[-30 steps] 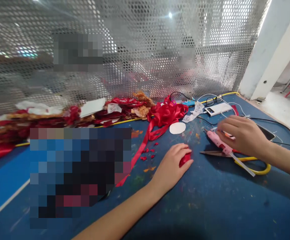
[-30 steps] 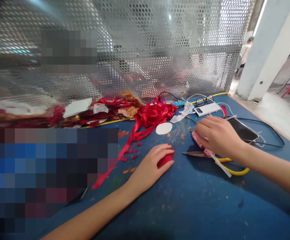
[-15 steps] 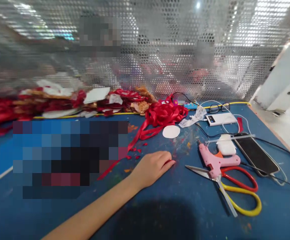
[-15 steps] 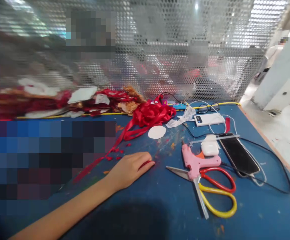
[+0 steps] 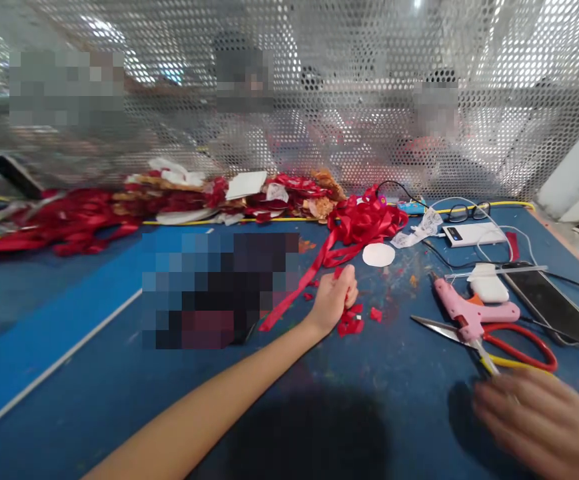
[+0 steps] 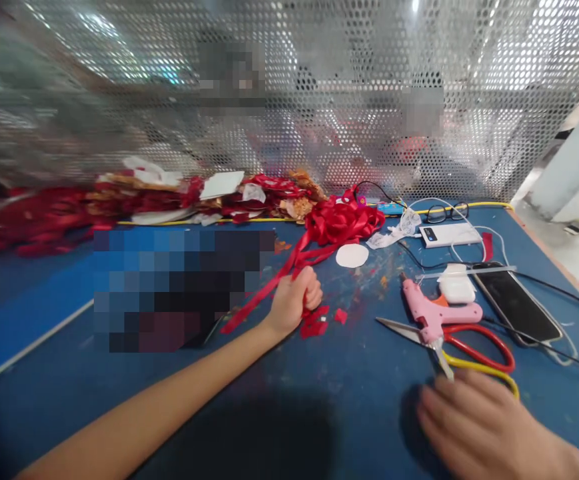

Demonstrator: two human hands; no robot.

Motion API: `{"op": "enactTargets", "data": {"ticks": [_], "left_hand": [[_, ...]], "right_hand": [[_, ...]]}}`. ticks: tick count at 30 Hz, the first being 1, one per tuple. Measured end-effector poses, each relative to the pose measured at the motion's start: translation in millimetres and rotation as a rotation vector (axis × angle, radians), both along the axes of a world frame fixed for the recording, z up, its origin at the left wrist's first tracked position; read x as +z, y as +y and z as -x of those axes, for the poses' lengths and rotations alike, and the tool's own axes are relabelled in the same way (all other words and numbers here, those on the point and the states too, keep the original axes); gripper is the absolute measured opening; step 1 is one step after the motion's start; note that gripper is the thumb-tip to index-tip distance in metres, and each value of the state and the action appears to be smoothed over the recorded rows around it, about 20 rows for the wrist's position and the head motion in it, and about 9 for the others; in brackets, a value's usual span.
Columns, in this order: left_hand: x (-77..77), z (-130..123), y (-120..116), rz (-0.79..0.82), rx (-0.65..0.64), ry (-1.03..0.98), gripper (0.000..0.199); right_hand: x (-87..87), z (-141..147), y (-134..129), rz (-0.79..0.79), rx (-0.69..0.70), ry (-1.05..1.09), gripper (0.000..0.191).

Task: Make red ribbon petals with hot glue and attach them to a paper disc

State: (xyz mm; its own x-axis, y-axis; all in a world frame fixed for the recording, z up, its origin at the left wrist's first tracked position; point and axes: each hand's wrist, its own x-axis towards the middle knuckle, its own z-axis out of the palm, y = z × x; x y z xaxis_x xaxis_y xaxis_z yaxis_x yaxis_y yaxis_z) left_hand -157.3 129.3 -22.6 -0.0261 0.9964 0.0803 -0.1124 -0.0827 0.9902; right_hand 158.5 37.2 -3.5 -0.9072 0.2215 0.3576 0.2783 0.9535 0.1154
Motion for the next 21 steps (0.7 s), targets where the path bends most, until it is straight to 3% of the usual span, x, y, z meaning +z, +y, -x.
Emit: {"op": "enactTargets", "data": {"ticks": [2, 4, 9, 10, 12, 13, 16, 19, 21], "left_hand": [[1.7, -2.0, -1.5, -0.004, -0.013, -0.011, 0.062], [2.4, -2.9, -3.7, -0.023, -0.025, 0.008, 0.06], [1.9, -2.7, -5.8, -0.076, -0.011, 0.057, 0.057], [1.8, -2.6, -5.3, -0.084, 0.004, 0.063, 0.057], [1.3, -2.3, -4.0, -0.1, 0.026, 0.072, 0.059], [1.0, -2.1, -3.4, -0.107, 0.031, 0.074, 0.06], [0.3, -1.9, -2.4, -0.114, 0.025, 0.083, 0.062], [-0.1, -2.1, -1.5, -0.105, 0.009, 0.082, 0.063], [-0.5, -2.3, -0.2, -0.093, 0.001, 0.045, 0.063]], "right_hand": [[16.0, 25.0, 23.1, -0.051, -0.203, 0.099, 0.028], [29.3, 56.5, 47.3, -0.025, -0.316, 0.117, 0.025], [41.6, 136.7, 91.6, 0.392, -0.381, -0.039, 0.062], [42.4, 148.7, 96.0, 0.48, -0.397, -0.102, 0.059], [45.4, 165.7, 100.5, 0.614, -0.399, -0.193, 0.031], [48.1, 170.3, 101.1, 0.661, -0.382, -0.196, 0.024], [62.2, 167.6, 100.9, 0.732, -0.305, 0.013, 0.044], [85.1, 140.5, 109.4, 0.705, -0.312, 0.465, 0.045], [102.6, 110.9, 124.4, 0.581, -0.388, 0.85, 0.043]]}}
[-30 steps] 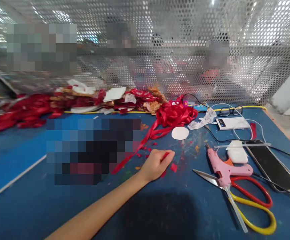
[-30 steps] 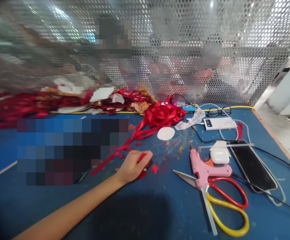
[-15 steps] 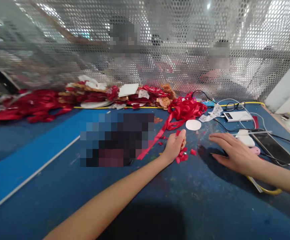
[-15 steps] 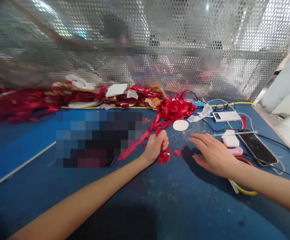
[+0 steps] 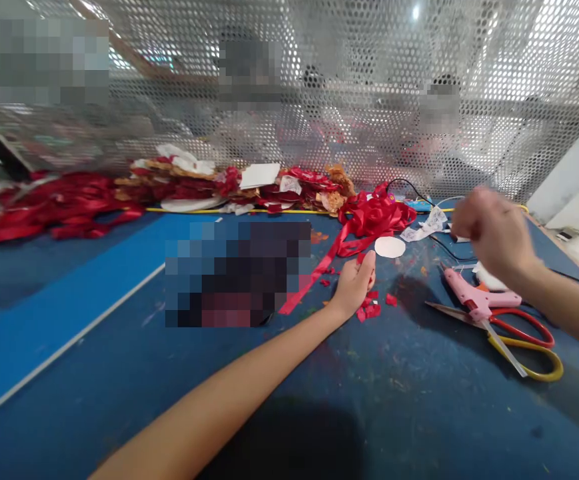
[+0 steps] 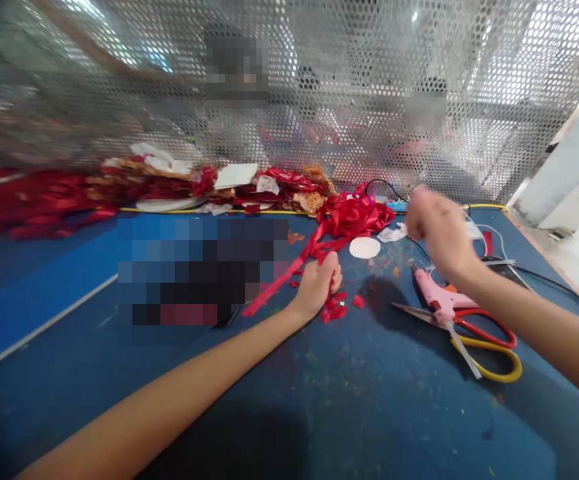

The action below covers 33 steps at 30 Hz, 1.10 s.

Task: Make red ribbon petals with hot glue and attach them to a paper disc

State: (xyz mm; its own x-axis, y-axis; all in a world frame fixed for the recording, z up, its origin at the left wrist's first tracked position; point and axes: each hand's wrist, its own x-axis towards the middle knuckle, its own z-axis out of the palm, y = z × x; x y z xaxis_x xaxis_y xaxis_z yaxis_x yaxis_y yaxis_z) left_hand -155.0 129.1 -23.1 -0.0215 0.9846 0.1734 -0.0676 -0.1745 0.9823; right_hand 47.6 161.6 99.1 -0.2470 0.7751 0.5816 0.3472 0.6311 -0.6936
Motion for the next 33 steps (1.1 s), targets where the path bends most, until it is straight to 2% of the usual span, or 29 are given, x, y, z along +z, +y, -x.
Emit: {"op": "enactTargets", "data": {"ticks": [1, 2, 4, 6, 8, 9, 10, 12, 13, 15, 19, 27, 30, 33], "left_hand": [[-0.3, -0.1, 0.9, 0.007, 0.0, -0.027, 0.063], [-0.7, -0.2, 1.9, 0.014, 0.001, -0.055, 0.062], [-1.3, -0.2, 3.8, 0.028, 0.009, -0.105, 0.062], [-1.6, -0.2, 5.1, 0.044, 0.017, -0.137, 0.062], [-1.2, -0.2, 5.5, 0.059, 0.021, -0.157, 0.061], [-0.6, -0.3, 5.4, 0.065, 0.024, -0.165, 0.061], [0.1, -0.3, 5.1, 0.069, 0.031, -0.172, 0.061], [1.8, -0.4, 4.4, 0.076, 0.052, -0.186, 0.06], [2.7, -0.5, 4.1, 0.08, 0.061, -0.192, 0.06], [3.9, -0.6, 4.0, 0.091, 0.069, -0.199, 0.059], [3.4, -0.9, 4.7, 0.1, 0.046, -0.188, 0.059], [2.8, 0.5, 4.5, 0.053, 0.09, -0.064, 0.059], [2.9, 0.5, 4.7, 0.053, 0.089, -0.054, 0.059], [1.7, -0.1, 5.1, 0.047, 0.068, -0.038, 0.059]], "right_hand": [[8.1, -16.2, 9.2, -0.074, -0.077, 0.112, 0.041], [15.0, -31.6, 18.2, -0.157, -0.113, 0.131, 0.041], [22.6, -53.3, 30.7, -0.331, -0.133, -0.106, 0.048], [19.5, -54.4, 29.9, -0.45, -0.192, -0.325, 0.055], [5.8, -34.6, 15.2, -0.418, -0.269, -0.348, 0.051], [-3.9, -20.0, 4.9, -0.392, -0.198, -0.396, 0.046], [-14.6, -4.4, -5.5, -0.383, -0.042, -0.506, 0.039], [-36.4, 23.4, -21.5, -0.475, 0.274, -0.803, 0.029], [-46.2, 33.8, -25.6, -0.494, 0.338, -0.961, 0.025], [-61.9, 46.8, -26.0, -0.506, 0.441, -1.109, 0.018], [-75.9, 54.7, -15.3, -0.472, 0.51, -1.122, 0.014], [-77.9, 64.6, -11.6, -0.485, 0.538, -1.114, 0.014], [-80.5, 67.2, -10.3, -0.418, 0.594, -1.133, 0.013], [-81.4, 68.2, -13.3, -0.351, 0.554, -1.148, 0.016]]}}
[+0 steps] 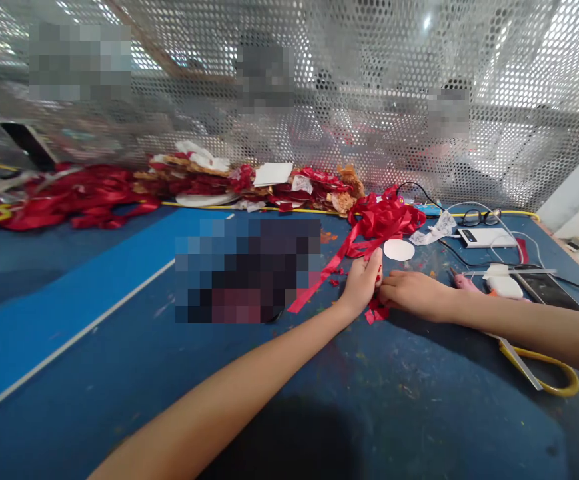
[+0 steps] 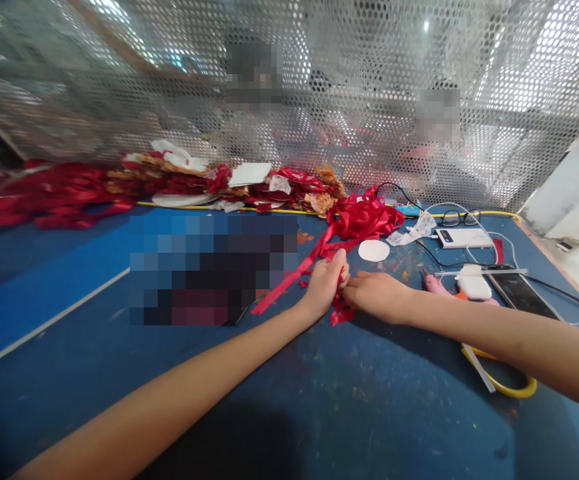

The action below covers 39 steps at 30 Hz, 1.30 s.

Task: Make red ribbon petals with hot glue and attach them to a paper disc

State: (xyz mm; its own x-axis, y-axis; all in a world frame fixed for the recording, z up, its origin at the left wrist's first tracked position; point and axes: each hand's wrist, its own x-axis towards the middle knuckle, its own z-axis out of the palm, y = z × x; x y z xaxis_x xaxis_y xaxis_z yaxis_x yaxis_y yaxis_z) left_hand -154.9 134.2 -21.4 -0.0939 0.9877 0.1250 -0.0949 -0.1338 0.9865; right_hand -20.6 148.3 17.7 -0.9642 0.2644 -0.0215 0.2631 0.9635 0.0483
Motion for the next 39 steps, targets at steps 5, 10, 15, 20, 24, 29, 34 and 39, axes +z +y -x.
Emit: {"op": "enactTargets", "data": {"ticks": [5, 10, 15, 20, 24, 29, 34, 39], "left_hand": [[-1.2, -0.4, -2.5, -0.032, -0.017, 0.09, 0.053], [3.0, 0.2, -11.7, -0.249, -0.021, 0.513, 0.026], [2.0, -2.8, -19.4, -0.644, -0.226, 0.969, 0.018], [4.0, -6.0, -25.9, -0.928, -0.105, 1.192, 0.021], [8.8, -10.7, -35.3, -1.094, 0.141, 1.168, 0.009], [9.0, -21.6, -56.4, -1.175, 0.245, 0.981, 0.019], [10.7, -28.1, -78.6, -1.27, 0.13, 0.909, 0.013], [12.6, -31.5, -87.8, -1.527, 0.064, 0.976, 0.014]], "right_hand": [[16.0, -14.4, -5.7, -0.072, -0.131, 0.029, 0.013], [55.2, -61.4, -6.6, -0.058, -0.335, 0.454, 0.011], [82.3, -105.3, -11.4, -0.111, -0.559, 0.92, 0.008], [88.9, -115.2, -13.6, 0.279, -0.641, 1.247, 0.01], [78.7, -101.6, -29.1, 0.776, -0.646, 1.281, 0.019], [33.5, -78.9, -80.0, 1.544, -0.719, 0.985, 0.037], [-12.2, -73.9, -116.8, 1.957, -0.763, 0.935, 0.042], [-27.0, -71.5, -115.7, 2.1, -0.676, 1.054, 0.04]]}}
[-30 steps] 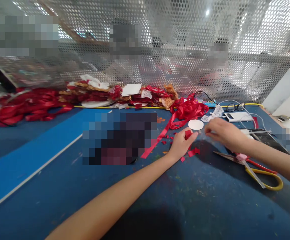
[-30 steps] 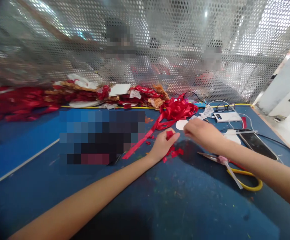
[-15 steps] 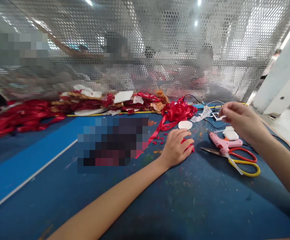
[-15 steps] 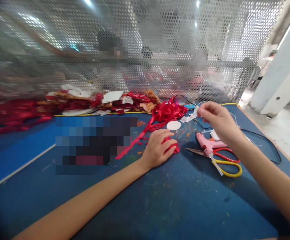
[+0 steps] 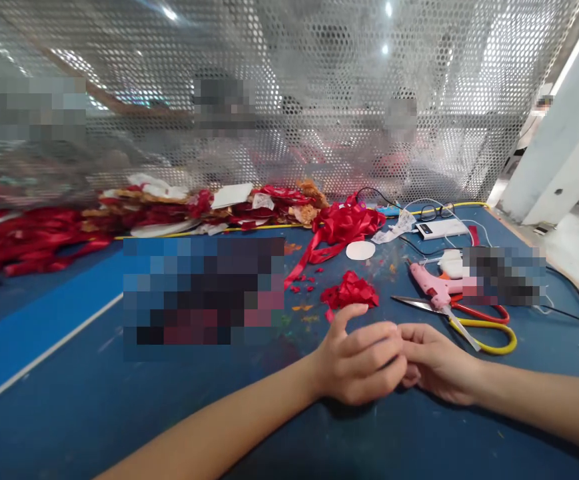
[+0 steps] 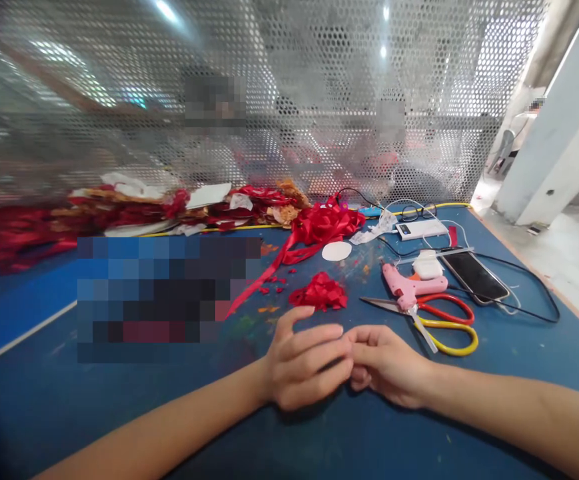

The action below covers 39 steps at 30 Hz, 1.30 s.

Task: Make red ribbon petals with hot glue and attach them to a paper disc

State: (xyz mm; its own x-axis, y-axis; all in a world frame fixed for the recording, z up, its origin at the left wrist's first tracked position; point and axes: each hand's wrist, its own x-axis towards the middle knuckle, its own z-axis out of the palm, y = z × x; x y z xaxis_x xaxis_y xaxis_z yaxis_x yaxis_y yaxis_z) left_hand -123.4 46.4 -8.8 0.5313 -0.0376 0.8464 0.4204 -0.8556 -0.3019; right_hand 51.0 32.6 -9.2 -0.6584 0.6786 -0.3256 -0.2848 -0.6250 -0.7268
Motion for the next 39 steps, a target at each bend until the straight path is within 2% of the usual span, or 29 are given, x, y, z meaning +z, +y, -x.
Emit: {"op": "enactTargets", "data": {"ticks": [6, 13, 15, 18, 22, 28, 33, 39], "left_hand": [[-1.7, 0.3, -0.7, -0.025, -0.018, -0.004, 0.023], [-6.1, -2.7, 2.3, 0.107, -0.021, -0.15, 0.027], [-9.7, -5.2, 2.7, 0.126, -0.062, -0.168, 0.029], [-12.8, -5.0, 1.6, 0.13, -0.109, -0.163, 0.029], [-7.7, 5.0, 0.1, 0.206, -0.045, -0.075, 0.03], [1.6, 9.4, -2.3, 0.311, 0.04, -0.093, 0.016], [0.6, 0.4, -9.7, 0.457, 0.112, -0.241, 0.02], [3.9, 1.0, -8.3, 0.556, 0.131, -0.229, 0.021]], "right_hand": [[-2.0, 1.7, 0.7, 0.097, -0.032, 0.02, 0.039], [-8.2, 1.5, -2.2, 0.16, -0.008, 0.066, 0.039], [-9.0, 2.0, -2.8, 0.175, 0.019, 0.072, 0.042], [-7.7, 1.9, -4.3, 0.228, 0.058, 0.051, 0.045], [-8.3, -2.0, -5.7, 0.293, 0.047, 0.046, 0.043], [-14.7, -4.7, -3.1, 0.247, 0.089, -0.037, 0.045], [-12.9, -0.8, -6.5, 0.154, -0.005, -0.004, 0.038], [-37.8, -1.2, -7.3, 0.047, -0.022, 0.037, 0.038]]}}
